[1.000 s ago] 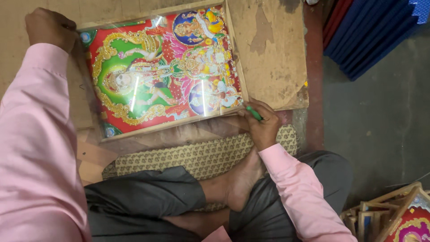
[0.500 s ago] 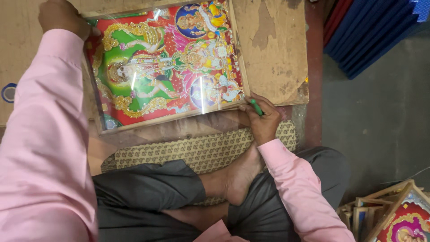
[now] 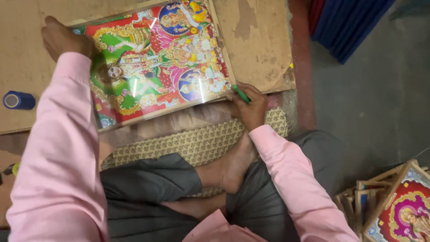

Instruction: The person sits on the floor and works on a framed religious artwork. They use a metal ruler and a green tool to press down a clear plastic sheet over the image. Then they apply blue patterned tape along the edges of the frame to secure the plastic.

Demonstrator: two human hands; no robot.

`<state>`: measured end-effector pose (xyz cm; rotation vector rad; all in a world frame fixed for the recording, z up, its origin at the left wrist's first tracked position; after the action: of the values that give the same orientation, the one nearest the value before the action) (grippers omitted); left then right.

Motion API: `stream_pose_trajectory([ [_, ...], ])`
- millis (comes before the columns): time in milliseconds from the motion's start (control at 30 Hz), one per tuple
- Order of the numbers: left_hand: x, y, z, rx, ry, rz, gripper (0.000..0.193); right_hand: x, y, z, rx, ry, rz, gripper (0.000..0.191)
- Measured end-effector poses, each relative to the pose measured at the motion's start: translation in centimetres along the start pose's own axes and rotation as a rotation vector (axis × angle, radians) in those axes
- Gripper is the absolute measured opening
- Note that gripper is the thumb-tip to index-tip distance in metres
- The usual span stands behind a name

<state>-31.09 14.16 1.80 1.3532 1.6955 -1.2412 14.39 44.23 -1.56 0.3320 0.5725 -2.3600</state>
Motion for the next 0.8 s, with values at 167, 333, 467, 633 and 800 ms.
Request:
stream_pose_trajectory([
  [167,-3.3,5.3,0.7,0.053,-0.074,-0.044,0.071,-0.5,-0.1,0.6,-0.067,0.008,-0.007,0.027],
  [333,-3.2,8.1,2.7,-0.188,-0.016,0.213,0.055,-0.5,0.0,1.0,-0.042,-0.03,-0.016,0.026],
  [467,-3.8,7.9,2.3,-0.274,-0.092,0.2,0.053,-0.4,0.2,0.9,-0.027,-0.047,-0.033,0.027],
  [633,-2.8,8.2,3.8,-0.423,-0.028,0.214,0.052,0.2,0.9,-0.5,-0.108,-0.016,0.006,0.024],
  [800,-4.3,8.6,5.5,-0.506,0.009,0.214,0.035,1.7,1.2,-2.4,-0.044,-0.155,0.026,0.028],
])
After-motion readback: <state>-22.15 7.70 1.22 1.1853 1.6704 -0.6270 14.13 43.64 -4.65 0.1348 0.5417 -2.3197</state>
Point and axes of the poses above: each hand's wrist, its own y-axis away from the middle knuckle, its own x-axis out of the palm, z = x × y, the point moved 10 cm from there along -y, towards the middle knuckle, and after that the axes turned 9 degrees about -x, right-handed, at the moved point
